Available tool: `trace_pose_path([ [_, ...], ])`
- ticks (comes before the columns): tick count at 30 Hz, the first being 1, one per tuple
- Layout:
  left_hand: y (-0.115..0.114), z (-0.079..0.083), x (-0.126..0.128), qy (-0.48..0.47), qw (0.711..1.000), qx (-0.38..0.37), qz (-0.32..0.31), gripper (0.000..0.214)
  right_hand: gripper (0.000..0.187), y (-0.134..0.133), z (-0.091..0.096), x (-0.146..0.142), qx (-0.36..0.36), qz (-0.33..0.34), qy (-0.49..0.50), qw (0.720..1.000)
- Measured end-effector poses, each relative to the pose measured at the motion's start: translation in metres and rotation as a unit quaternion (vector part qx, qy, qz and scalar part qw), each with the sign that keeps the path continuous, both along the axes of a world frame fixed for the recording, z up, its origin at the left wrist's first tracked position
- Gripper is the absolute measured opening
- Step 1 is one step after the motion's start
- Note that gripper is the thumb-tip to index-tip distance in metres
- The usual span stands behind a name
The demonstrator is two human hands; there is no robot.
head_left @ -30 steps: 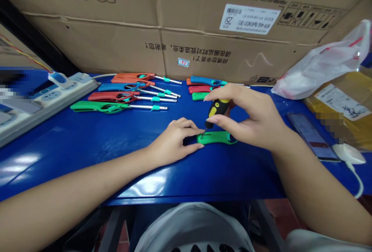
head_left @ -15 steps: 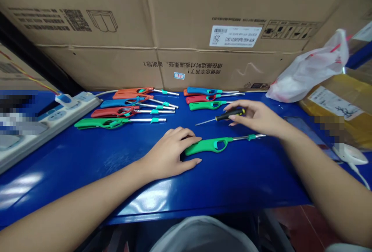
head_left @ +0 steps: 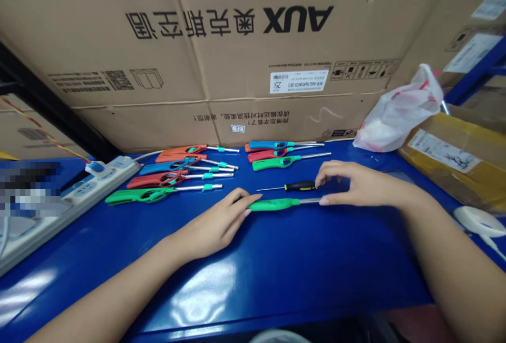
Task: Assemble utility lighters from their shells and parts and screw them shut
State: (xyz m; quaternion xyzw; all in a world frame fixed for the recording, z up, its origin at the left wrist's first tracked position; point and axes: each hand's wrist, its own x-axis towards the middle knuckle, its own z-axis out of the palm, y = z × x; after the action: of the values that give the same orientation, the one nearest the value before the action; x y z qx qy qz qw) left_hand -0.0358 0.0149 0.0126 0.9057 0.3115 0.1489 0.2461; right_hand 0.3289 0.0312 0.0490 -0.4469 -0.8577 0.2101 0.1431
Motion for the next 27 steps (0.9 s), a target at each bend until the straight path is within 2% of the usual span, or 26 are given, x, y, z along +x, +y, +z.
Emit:
trace_pose_path([
  [4,0.010,0.003,-0.005,-0.072,0.997,-0.013,0.016,0.040,0.034,-0.003,0.005,0.004,-0.046,0.003,-0.008,0.999],
  [9,0.013,0.000,-0.005,-0.116,0.991,-0.056,0.040,0.039,0.035,-0.007,0.004,-0.001,0.013,-0.012,0.005,1.000],
  [14,0.011,-0.004,-0.001,-0.177,0.970,-0.134,0.101,0.039,0.028,-0.011,0.008,-0.004,0.063,-0.014,0.021,0.998],
  [17,0.011,-0.007,0.002,-0.181,0.971,-0.099,0.121,0.032,0.026,-0.012,0.006,-0.008,0.093,-0.002,0.011,0.996],
  [20,0.012,-0.011,0.004,-0.174,0.973,-0.056,0.143,0.029,0.028,-0.012,0.000,-0.013,0.087,0.016,-0.032,0.996],
  [23,0.011,-0.015,0.006,-0.168,0.974,-0.045,0.145,0.029,0.031,-0.012,-0.005,-0.020,0.074,0.027,-0.060,0.995],
  [27,0.006,-0.016,0.011,-0.168,0.976,-0.060,0.126,0.029,0.030,-0.017,-0.010,-0.038,0.076,0.047,-0.046,0.995],
])
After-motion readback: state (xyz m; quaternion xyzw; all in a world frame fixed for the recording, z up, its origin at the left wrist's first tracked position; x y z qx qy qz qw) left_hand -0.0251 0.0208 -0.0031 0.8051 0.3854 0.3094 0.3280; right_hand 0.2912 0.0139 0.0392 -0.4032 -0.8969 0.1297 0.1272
